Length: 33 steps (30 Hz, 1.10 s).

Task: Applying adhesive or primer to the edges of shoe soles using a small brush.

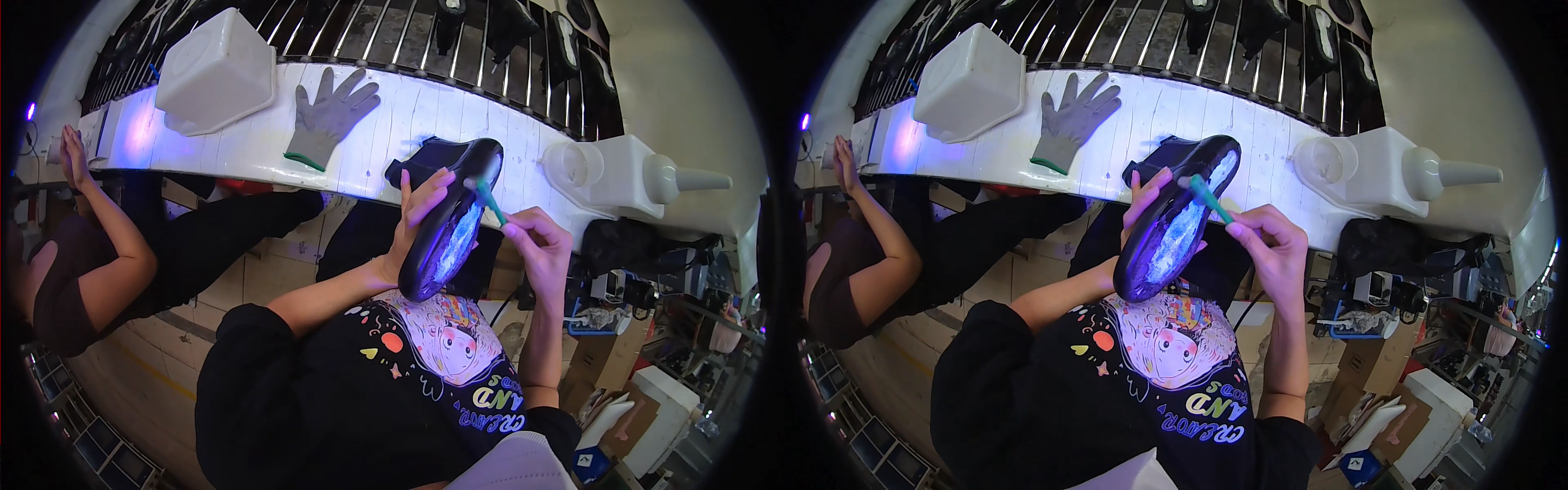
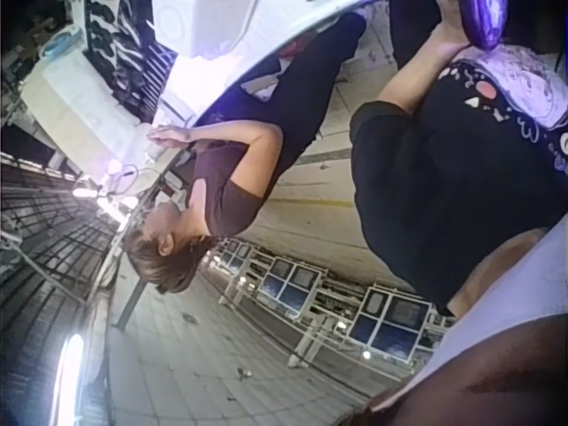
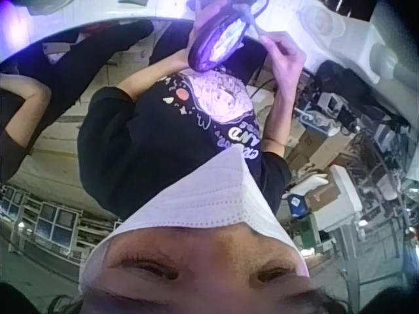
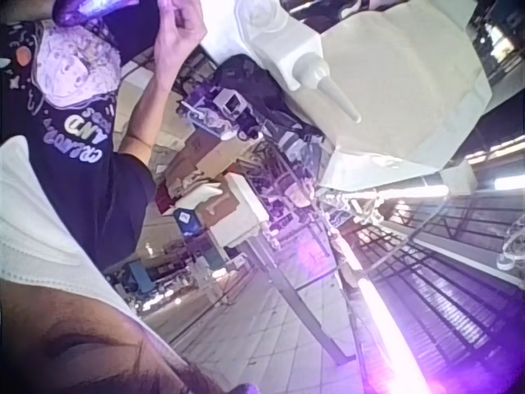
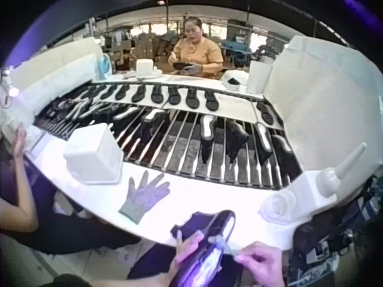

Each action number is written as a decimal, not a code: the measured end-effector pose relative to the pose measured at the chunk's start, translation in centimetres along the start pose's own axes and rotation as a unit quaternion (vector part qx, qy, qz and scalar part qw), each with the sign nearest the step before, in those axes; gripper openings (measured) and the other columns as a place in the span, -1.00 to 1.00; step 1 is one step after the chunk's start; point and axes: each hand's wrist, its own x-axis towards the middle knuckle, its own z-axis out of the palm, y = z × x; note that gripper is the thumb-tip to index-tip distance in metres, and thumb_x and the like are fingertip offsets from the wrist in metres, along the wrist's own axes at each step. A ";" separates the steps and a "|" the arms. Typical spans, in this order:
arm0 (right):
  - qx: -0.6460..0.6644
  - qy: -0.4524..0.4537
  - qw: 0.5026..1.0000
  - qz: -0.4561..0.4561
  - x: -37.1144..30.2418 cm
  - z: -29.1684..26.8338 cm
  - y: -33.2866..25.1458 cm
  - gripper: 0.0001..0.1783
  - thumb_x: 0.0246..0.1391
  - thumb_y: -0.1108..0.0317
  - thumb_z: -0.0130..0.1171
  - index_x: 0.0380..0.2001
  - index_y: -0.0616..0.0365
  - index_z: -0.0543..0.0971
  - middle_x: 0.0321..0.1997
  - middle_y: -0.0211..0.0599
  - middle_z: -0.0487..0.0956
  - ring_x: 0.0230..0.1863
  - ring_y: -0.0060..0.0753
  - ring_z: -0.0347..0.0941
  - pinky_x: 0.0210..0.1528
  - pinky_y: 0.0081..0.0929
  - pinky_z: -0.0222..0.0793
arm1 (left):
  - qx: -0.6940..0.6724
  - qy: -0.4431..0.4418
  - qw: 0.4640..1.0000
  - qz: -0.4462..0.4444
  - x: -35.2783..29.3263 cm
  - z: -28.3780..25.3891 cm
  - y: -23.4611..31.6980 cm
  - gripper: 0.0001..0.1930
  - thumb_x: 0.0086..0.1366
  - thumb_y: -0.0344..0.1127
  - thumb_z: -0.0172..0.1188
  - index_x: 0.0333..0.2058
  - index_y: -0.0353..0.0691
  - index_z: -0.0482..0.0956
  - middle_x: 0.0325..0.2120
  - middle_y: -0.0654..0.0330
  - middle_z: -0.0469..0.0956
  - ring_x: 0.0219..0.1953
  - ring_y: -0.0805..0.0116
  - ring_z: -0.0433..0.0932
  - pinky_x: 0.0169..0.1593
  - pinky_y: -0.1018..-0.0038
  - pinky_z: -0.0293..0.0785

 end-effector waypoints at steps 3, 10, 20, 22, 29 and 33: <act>-0.030 -0.038 0.999 -0.022 -0.7 0.3 -1.8 -0.86 -0.09 0.59 0.28 -0.37 0.34 0.63 -0.43 -0.31 0.57 -0.43 -0.62 0.43 -0.37 -0.69 0.29 | -0.013 0.007 1.000 -0.010 0.1 0.0 0.2 -0.20 0.00 -0.29 0.40 0.14 -0.21 0.10 0.13 -0.11 0.28 0.21 0.01 0.26 0.30 -0.16 -0.41; -0.167 -0.104 0.969 -0.152 -2.0 1.5 -4.4 -0.79 -0.19 0.57 0.34 -0.37 0.30 0.62 -0.43 -0.25 0.56 -0.49 -0.48 0.49 -0.48 -0.61 0.37 | -0.029 -0.015 0.999 -0.037 0.9 -0.7 0.2 -0.18 -0.02 -0.28 0.40 0.16 -0.22 0.10 0.13 -0.08 0.28 0.22 0.05 0.25 0.32 -0.08 -0.41; -0.035 0.072 0.996 0.050 -0.7 0.2 -0.9 -0.88 -0.09 0.55 0.27 -0.40 0.33 0.62 -0.47 -0.31 0.56 -0.46 -0.62 0.40 -0.37 -0.70 0.27 | 0.035 -0.072 0.997 -0.017 2.3 -1.6 0.6 -0.14 -0.01 -0.28 0.40 0.20 -0.32 0.06 0.16 -0.04 0.22 0.24 0.05 0.22 0.33 -0.01 -0.38; -0.012 0.030 0.999 0.006 -2.4 0.7 -1.0 -0.90 -0.05 0.55 0.22 -0.42 0.38 0.59 -0.47 -0.37 0.51 -0.55 -0.72 0.25 -0.53 -0.72 0.10 | 0.023 -0.077 0.995 -0.054 2.6 -1.7 1.0 -0.19 0.03 -0.27 0.36 0.19 -0.31 0.10 0.17 0.01 0.21 0.25 0.05 0.21 0.32 -0.05 -0.36; -0.066 -0.011 0.993 -0.097 -2.3 1.7 -4.1 -0.84 -0.10 0.57 0.28 -0.36 0.33 0.64 -0.45 -0.25 0.57 -0.42 -0.55 0.46 -0.34 -0.66 0.34 | -0.030 -0.123 0.989 -0.071 3.7 -2.3 1.3 -0.23 0.05 -0.17 0.31 0.20 -0.21 0.15 0.18 0.08 0.21 0.24 0.13 0.21 0.27 -0.17 -0.33; -0.037 0.074 0.994 -0.066 -1.0 0.7 -3.5 -0.88 -0.07 0.61 0.25 -0.38 0.38 0.61 -0.45 -0.32 0.54 -0.46 -0.62 0.38 -0.38 -0.71 0.26 | -0.023 -0.173 0.981 -0.087 5.0 -2.7 2.1 -0.24 0.04 -0.18 0.31 0.20 -0.15 0.16 0.18 0.14 0.22 0.23 0.15 0.21 0.26 -0.17 -0.36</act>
